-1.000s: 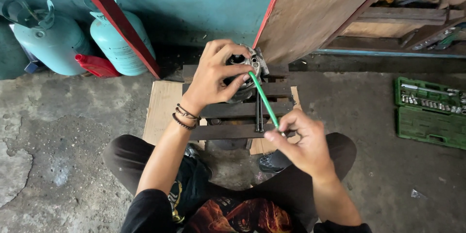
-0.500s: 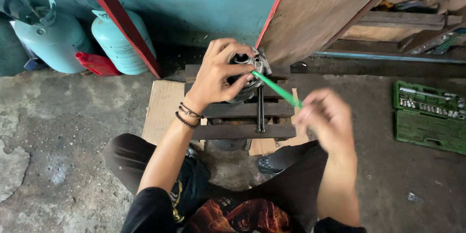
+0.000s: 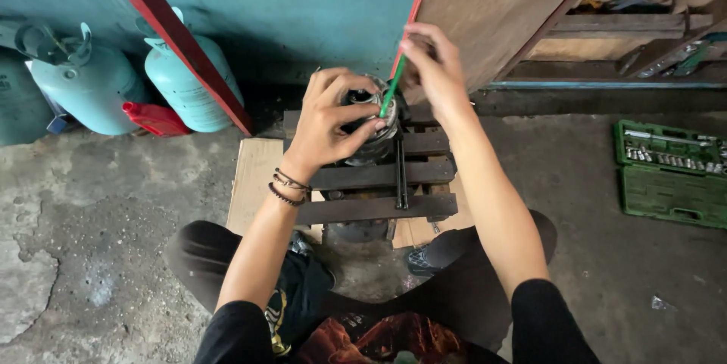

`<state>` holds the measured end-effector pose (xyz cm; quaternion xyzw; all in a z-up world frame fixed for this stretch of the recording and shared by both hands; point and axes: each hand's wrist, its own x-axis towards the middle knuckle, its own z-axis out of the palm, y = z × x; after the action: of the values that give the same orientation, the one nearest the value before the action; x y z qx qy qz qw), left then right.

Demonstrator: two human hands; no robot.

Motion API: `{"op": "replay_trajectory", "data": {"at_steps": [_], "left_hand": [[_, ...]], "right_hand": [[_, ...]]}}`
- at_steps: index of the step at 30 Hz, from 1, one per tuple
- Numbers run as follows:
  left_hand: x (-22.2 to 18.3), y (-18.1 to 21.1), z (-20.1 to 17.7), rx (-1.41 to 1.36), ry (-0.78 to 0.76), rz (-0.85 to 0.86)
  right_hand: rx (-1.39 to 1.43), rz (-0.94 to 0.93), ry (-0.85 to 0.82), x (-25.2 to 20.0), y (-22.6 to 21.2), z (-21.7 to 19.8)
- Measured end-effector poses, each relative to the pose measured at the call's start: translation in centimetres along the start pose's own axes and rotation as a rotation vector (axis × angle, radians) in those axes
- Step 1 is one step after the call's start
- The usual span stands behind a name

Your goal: Inspecting and cleaning the internal holes of a mechanical hub using a small probing tool

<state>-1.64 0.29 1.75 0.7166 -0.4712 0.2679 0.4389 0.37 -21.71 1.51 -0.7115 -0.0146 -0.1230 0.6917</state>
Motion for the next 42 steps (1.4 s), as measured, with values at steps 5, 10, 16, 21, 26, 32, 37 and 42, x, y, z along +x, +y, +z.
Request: {"op": "replay_trajectory", "data": {"at_steps": [5, 10, 16, 21, 26, 32, 37, 42], "left_hand": [[-0.4, -0.1, 0.3, 0.016, 0.022, -0.047], [-0.3, 0.1, 0.2, 0.007, 0.019, -0.052], [-0.4, -0.2, 0.0, -0.005, 0.002, -0.036], [-0.2, 0.1, -0.1, -0.045, 0.01, -0.005], [-0.5, -1.6, 1.0, -0.032, 0.111, 0.111], [-0.6, -1.8, 1.0, -0.033, 0.094, 0.11], [-0.5, -1.8, 1.1, -0.029, 0.074, 0.11], [-0.4, -1.5, 1.0, -0.004, 0.062, 0.107]], "right_hand": [[-0.12, -0.083, -0.162, 2.4, 0.2, 1.8], [-0.096, -0.07, -0.222, 2.8, -0.8, 2.8], [-0.117, -0.117, -0.157, 1.8, -1.3, 1.0], [-0.033, -0.134, -0.025, -0.7, -1.6, -3.6], [0.069, -0.175, 0.123, -5.3, 1.2, -7.0], [-0.066, -0.196, 0.186, -13.0, -0.5, -7.1], [-0.229, -0.171, 0.159, -17.4, -1.2, -4.7], [-0.221, -0.198, 0.006, -19.3, -1.7, -1.8]]}}
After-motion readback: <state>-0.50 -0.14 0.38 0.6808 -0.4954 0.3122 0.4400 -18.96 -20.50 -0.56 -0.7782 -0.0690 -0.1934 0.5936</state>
